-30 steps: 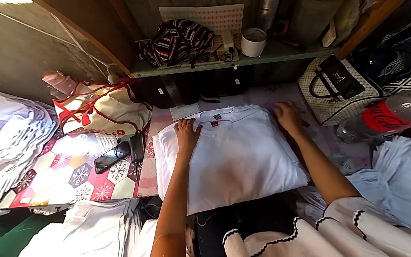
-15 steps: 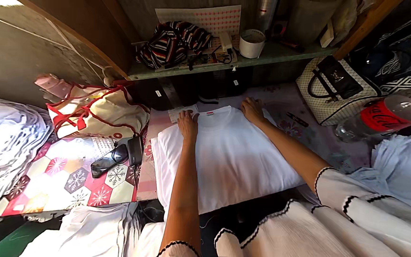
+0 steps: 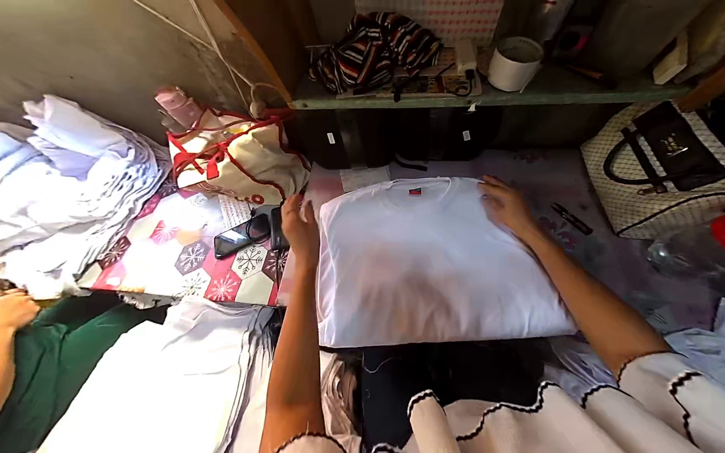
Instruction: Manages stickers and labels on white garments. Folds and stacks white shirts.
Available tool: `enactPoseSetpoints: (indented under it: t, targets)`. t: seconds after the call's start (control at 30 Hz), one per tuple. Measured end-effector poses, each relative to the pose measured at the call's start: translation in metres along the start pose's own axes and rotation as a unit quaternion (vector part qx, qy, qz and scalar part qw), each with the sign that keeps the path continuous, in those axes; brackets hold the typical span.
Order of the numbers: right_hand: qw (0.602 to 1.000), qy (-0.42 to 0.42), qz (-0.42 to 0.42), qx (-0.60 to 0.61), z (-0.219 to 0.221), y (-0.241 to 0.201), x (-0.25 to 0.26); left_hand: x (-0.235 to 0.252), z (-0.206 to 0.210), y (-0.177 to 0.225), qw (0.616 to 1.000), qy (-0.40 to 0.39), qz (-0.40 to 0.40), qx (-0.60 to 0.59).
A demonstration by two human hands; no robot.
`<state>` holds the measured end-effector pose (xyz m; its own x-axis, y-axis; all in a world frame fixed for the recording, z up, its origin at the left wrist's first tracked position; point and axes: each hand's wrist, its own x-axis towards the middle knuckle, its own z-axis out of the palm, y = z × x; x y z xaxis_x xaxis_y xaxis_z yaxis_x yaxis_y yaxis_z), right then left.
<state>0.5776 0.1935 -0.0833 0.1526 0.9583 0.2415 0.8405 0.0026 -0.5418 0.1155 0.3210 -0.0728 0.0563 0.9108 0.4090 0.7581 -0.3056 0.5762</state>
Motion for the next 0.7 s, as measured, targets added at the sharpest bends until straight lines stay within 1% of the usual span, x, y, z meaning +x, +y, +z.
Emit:
enactPoseSetpoints:
  t: [0.03,0.07,0.1,0.13,0.17,0.23,0.27,0.33,0.4,0.47,0.53,0.57,0.63,0.7]
  targets:
    - [0.997,0.029,0.067,0.010,-0.011,0.001,-0.014,-0.014,-0.007,0.006,0.996,0.006,-0.075,-0.041]
    - [0.989,0.038,0.144,0.022,-0.019,0.001,-0.026,-0.026,-0.009,0.014,0.985,-0.024,-0.150,-0.084]
    - [0.977,0.024,0.209,0.048,-0.023,0.000,-0.036,-0.036,-0.003,0.020,0.966,-0.066,-0.211,-0.132]
    - [0.961,-0.007,0.262,0.092,-0.024,-0.004,-0.046,-0.045,0.005,0.024,0.941,-0.107,-0.259,-0.188]
    - [0.940,-0.040,0.304,0.151,-0.023,-0.011,-0.054,-0.050,0.013,0.028,0.913,-0.147,-0.294,-0.241]
    - [0.904,-0.077,0.333,0.255,-0.021,-0.017,-0.061,-0.045,0.017,0.031,0.864,-0.195,-0.331,-0.326]
    - [0.894,-0.078,0.331,0.291,-0.024,-0.019,-0.062,-0.038,0.015,0.032,0.855,-0.207,-0.331,-0.342]
    - [0.883,-0.062,0.325,0.332,-0.034,-0.030,-0.062,-0.026,0.008,0.036,0.852,-0.216,-0.317,-0.356]
    - [0.866,-0.053,0.348,0.355,-0.036,-0.033,-0.058,-0.016,0.004,0.031,0.841,-0.229,-0.315,-0.376]
    - [0.832,-0.072,0.386,0.393,-0.025,-0.019,-0.058,-0.013,0.010,0.012,0.821,-0.264,-0.339,-0.377]
    - [0.800,-0.112,0.383,0.447,-0.023,-0.003,-0.054,-0.006,0.015,0.006,0.807,-0.276,-0.341,-0.396]
    - [0.787,-0.125,0.377,0.472,-0.023,0.000,-0.051,-0.003,0.014,0.010,0.801,-0.268,-0.322,-0.427]
    - [0.776,-0.126,0.351,0.509,-0.023,-0.005,-0.051,-0.003,0.016,0.019,0.789,-0.237,-0.252,-0.508]
    - [0.771,-0.099,0.333,0.533,-0.024,-0.011,-0.047,0.000,0.025,0.024,0.778,-0.191,-0.201,-0.564]
